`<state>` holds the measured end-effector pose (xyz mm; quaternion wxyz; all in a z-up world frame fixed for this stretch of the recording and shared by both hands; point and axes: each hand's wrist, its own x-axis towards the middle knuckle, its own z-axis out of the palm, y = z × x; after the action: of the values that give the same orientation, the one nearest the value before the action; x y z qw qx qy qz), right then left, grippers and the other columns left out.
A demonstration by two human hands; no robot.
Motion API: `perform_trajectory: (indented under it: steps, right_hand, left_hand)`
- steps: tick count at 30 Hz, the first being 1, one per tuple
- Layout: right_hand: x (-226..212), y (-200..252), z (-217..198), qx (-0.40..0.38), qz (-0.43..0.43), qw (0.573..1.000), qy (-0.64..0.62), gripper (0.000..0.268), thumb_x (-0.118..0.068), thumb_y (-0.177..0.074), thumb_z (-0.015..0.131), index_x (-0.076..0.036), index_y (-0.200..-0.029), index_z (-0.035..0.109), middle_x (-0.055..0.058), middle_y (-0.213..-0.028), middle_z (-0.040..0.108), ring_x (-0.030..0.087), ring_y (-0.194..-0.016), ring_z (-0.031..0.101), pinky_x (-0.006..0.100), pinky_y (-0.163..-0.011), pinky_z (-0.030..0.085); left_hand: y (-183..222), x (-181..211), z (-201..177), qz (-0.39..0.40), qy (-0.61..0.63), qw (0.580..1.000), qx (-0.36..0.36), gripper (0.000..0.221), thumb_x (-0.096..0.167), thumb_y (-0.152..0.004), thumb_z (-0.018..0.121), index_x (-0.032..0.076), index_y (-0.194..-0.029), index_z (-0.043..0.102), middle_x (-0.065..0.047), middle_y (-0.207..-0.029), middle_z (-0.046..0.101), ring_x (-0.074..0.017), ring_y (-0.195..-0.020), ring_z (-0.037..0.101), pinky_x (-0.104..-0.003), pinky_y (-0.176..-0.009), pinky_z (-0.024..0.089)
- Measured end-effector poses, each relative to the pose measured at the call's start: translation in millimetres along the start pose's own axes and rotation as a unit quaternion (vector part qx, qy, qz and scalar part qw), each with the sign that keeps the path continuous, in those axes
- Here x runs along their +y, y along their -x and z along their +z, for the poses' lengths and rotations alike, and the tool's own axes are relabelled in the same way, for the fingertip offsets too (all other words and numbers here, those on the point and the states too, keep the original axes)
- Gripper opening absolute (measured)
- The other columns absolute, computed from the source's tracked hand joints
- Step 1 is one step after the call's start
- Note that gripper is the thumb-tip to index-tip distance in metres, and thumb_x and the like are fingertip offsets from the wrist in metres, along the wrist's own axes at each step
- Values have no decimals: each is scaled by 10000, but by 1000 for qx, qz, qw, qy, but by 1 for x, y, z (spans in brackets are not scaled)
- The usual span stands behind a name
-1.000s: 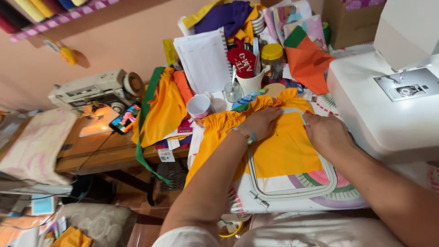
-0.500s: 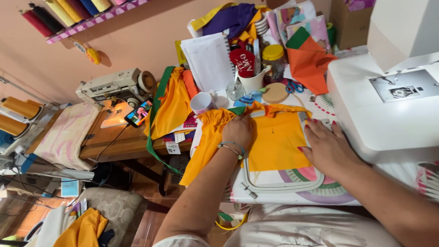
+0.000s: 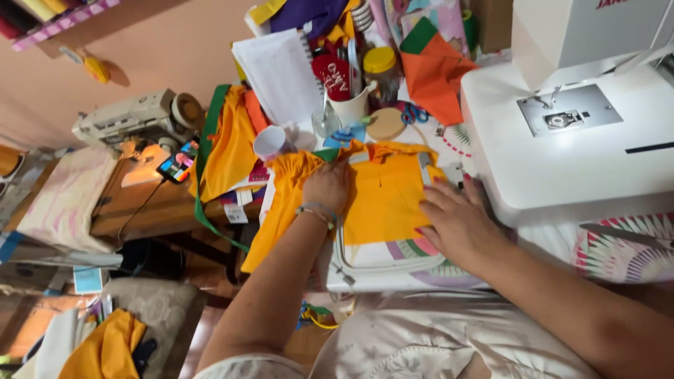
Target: Securing a piece of yellow fabric into an embroidery hoop on a work table.
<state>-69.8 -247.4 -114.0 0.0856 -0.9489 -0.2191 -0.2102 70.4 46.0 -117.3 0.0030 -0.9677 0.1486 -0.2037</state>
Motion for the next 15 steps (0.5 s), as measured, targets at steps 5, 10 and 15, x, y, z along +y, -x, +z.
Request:
perform_trajectory:
  steps: [5, 10, 15]
  right_hand:
    - [-6, 52, -49, -75, -176, 968, -166, 557, -428, -902, 700, -143, -1373, 616, 71, -1490, 563, 284, -1450, 429, 496, -1199, 271]
    - [-14, 83, -56, 43, -227, 965, -124, 406, -355, -865, 769, -112, -1188, 733, 58, -1284, 711, 222, -1210, 654, 427, -1134, 458]
    - [-29, 92, -96, 93, -272, 926, -246, 250, -259, -867, 795, -120, -1074, 766, 24, -1163, 757, 199, -1058, 717, 397, -1001, 561]
  left_hand:
    - [48, 32, -68, 23, 32, 999, 34, 378, 283, -954, 523, 82, -1231, 684, -122, -1130, 715, -353, -1036, 657, -465, -894, 539]
    - [159, 70, -150, -33, 163, 986, 21, 390, 339, -1029, 567, 110, -747, 708, -96, -725, 685, -305, -630, 652, -451, -566, 519]
    - [235, 51, -140, -215, 227, 924, -221, 708, 704, -955, 501, 180, -480, 511, 0, -439, 560, -206, -454, 577, -396, -435, 340]
